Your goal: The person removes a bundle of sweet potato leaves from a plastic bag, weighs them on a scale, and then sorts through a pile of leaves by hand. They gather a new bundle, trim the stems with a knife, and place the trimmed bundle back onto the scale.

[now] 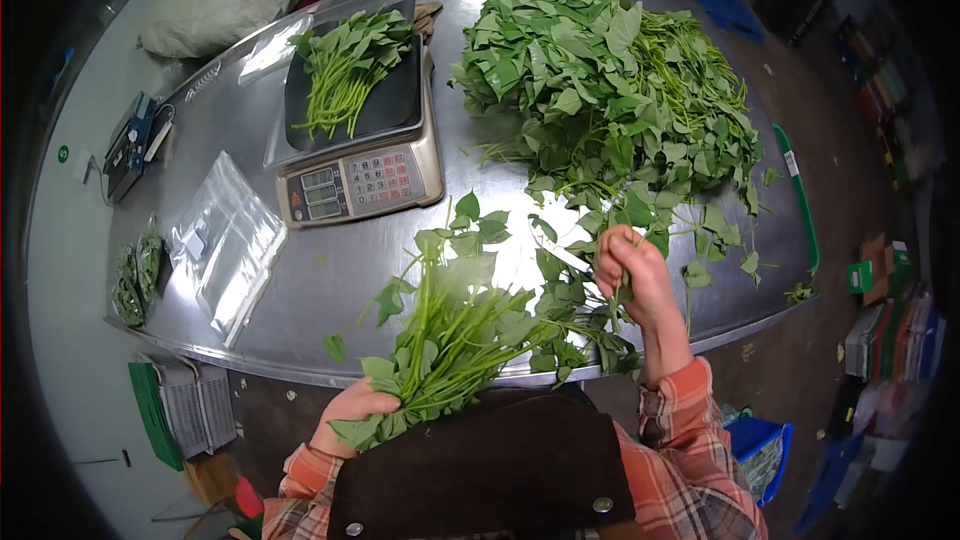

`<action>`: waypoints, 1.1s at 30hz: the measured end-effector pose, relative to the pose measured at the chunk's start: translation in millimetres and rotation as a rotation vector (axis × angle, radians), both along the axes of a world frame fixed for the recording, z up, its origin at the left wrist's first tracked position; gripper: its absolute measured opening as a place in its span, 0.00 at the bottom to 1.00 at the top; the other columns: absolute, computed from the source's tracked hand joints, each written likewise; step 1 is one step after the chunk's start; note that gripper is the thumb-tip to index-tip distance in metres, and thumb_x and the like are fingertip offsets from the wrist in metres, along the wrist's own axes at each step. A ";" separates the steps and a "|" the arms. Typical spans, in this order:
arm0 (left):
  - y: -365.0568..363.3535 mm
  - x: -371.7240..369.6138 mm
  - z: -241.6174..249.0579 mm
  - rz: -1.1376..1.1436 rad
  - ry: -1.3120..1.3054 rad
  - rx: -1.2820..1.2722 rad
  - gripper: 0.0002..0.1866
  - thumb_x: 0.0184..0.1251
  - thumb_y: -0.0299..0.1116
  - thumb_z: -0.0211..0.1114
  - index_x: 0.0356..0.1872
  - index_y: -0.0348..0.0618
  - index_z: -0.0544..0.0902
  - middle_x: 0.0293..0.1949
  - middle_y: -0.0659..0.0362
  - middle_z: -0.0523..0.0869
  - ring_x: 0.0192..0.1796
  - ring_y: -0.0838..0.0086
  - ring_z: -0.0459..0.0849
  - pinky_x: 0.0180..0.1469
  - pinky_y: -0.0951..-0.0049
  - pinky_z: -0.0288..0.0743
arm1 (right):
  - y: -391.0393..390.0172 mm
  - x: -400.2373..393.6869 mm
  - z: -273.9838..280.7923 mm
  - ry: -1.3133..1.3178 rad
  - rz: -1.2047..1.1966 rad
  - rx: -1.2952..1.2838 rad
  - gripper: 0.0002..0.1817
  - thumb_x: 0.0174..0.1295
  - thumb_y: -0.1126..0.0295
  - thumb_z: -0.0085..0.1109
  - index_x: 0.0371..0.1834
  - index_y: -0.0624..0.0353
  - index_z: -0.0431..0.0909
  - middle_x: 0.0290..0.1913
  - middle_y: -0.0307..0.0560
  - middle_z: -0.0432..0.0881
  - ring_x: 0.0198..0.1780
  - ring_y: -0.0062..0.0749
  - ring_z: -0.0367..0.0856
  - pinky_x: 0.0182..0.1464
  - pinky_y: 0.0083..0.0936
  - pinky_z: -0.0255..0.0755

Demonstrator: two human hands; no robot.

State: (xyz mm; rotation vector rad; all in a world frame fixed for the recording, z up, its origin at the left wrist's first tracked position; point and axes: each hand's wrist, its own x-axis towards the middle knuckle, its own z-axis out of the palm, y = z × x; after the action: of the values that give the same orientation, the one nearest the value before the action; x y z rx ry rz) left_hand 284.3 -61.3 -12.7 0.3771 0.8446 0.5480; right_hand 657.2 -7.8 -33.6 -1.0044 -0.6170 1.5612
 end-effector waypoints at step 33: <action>10.3 34.3 5.2 -0.105 0.269 0.297 0.40 0.58 0.29 0.68 0.69 0.38 0.55 0.62 0.58 0.68 0.65 0.73 0.65 0.66 0.70 0.58 | -23.4 -79.3 8.4 -0.943 0.376 0.664 0.12 0.51 0.67 0.67 0.35 0.61 0.79 0.47 0.44 0.79 0.54 0.41 0.73 0.55 0.34 0.67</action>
State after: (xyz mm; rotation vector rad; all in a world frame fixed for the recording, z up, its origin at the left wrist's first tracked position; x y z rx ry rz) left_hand 318.6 -51.0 -7.5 0.7754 0.9970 0.5325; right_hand 578.0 -31.1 -25.2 -1.0908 -1.9198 0.9601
